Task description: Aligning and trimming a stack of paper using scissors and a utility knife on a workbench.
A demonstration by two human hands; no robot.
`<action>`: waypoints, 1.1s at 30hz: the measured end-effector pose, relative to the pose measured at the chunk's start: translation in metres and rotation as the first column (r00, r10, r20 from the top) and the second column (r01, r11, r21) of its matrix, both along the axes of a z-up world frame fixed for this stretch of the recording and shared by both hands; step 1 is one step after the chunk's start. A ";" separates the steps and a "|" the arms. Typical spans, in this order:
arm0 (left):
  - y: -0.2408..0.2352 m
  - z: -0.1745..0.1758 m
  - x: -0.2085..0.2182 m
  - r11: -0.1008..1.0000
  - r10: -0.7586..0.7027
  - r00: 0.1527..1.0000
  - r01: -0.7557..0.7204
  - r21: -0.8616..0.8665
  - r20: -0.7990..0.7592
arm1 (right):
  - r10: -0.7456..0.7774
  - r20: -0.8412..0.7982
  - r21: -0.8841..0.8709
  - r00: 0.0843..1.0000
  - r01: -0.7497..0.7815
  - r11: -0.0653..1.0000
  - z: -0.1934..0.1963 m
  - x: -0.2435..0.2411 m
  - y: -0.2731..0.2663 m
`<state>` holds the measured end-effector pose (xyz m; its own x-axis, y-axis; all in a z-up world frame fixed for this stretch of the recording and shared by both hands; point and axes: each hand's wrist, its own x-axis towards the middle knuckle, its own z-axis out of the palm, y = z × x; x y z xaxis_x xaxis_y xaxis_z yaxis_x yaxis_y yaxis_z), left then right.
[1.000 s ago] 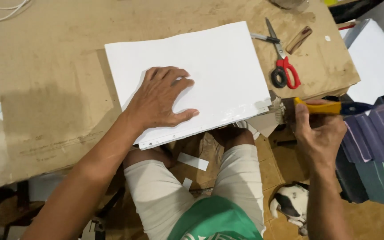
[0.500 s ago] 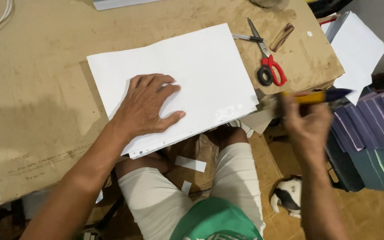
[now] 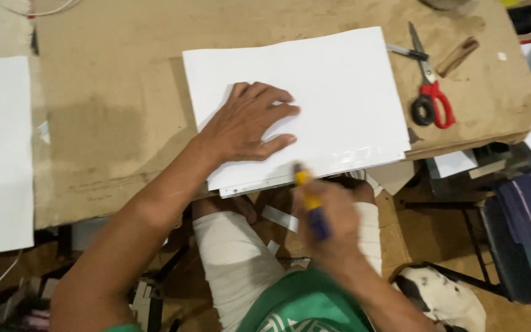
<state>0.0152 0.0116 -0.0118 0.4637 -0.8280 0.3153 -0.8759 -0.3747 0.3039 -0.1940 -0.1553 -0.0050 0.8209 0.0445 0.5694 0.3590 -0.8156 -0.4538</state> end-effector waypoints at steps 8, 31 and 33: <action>-0.005 -0.010 0.011 0.997 -0.026 0.998 0.030 -0.078 0.060 | 0.381 0.119 0.177 0.917 -0.397 0.901 0.020 0.006 0.051; -0.005 -0.015 0.001 0.984 0.006 0.985 0.026 -0.178 0.172 | 0.007 -0.566 -0.351 0.824 -0.249 0.903 -0.020 0.006 0.086; -0.005 -0.016 0.004 0.990 0.001 0.990 0.019 -0.141 0.138 | 0.217 -0.402 -0.303 0.889 -0.353 0.885 -0.021 -0.001 0.109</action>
